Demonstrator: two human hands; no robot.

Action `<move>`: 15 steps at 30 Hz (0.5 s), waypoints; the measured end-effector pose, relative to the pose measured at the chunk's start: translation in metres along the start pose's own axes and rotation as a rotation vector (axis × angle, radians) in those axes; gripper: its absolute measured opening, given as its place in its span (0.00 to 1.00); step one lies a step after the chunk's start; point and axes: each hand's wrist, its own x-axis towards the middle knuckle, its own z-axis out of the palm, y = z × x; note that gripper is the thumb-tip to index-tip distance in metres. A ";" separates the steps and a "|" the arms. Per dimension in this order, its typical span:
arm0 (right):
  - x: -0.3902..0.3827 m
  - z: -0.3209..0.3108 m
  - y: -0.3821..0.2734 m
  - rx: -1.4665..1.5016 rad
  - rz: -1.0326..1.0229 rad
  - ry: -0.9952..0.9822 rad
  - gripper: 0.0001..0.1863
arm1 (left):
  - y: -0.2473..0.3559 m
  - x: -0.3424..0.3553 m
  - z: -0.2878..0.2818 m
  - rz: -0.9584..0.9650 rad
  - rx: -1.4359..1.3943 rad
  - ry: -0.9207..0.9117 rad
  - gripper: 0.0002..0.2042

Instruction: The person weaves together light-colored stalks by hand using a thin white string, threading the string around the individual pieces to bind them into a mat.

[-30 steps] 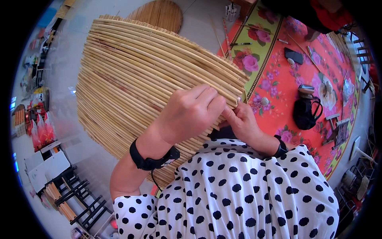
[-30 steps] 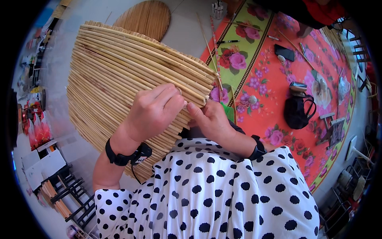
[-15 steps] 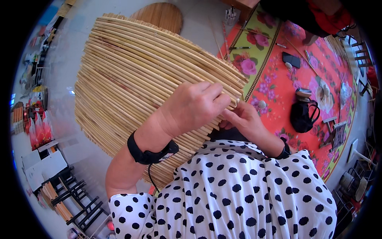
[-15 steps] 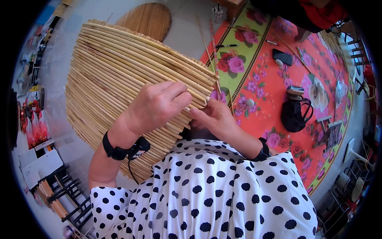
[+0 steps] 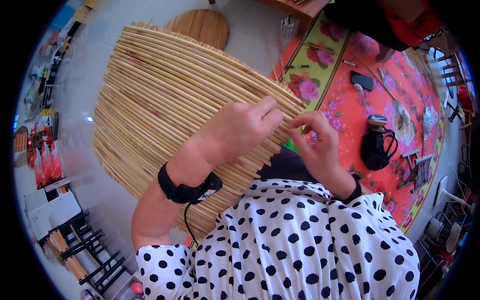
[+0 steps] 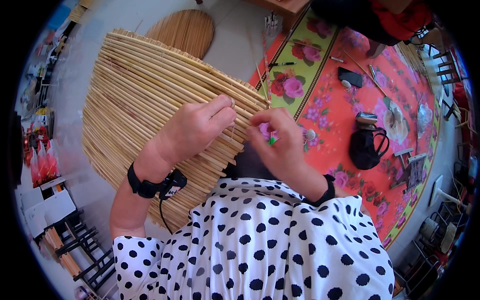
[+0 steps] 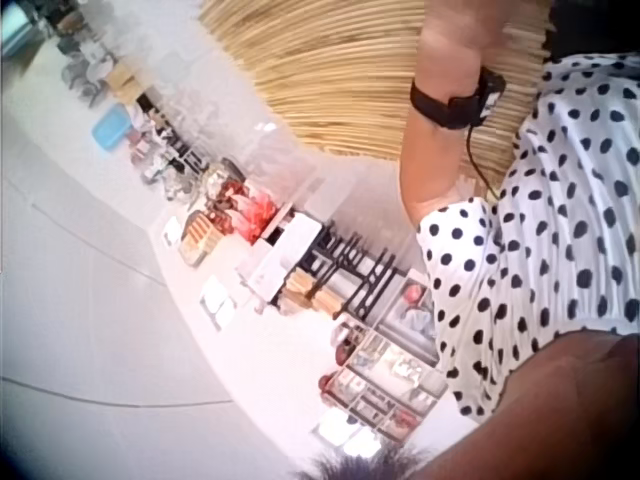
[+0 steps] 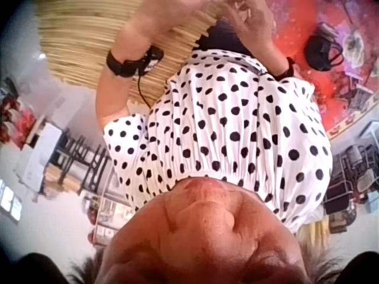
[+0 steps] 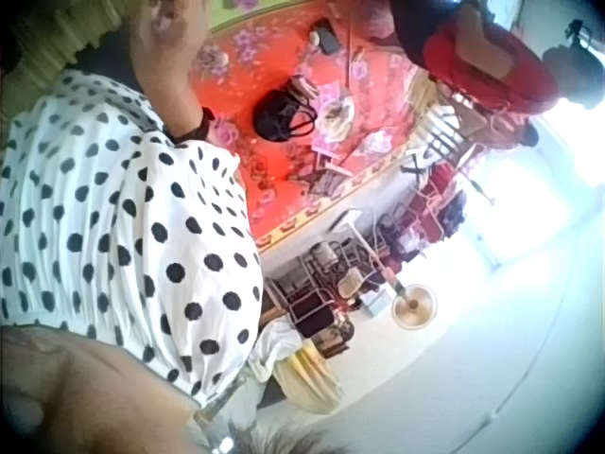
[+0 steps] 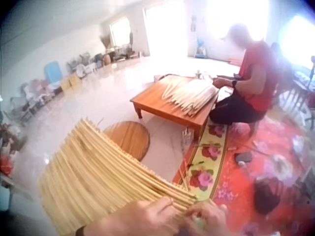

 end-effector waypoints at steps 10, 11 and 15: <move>0.003 0.014 0.017 0.269 0.372 0.079 0.28 | 0.000 -0.009 0.006 0.028 -0.040 0.151 0.05; 0.001 0.014 0.020 0.424 0.455 -0.002 0.27 | 0.000 -0.009 0.007 0.034 -0.045 0.169 0.06; -0.003 0.029 0.012 0.744 0.520 -0.136 0.21 | -0.005 -0.012 0.021 0.027 -0.103 0.282 0.05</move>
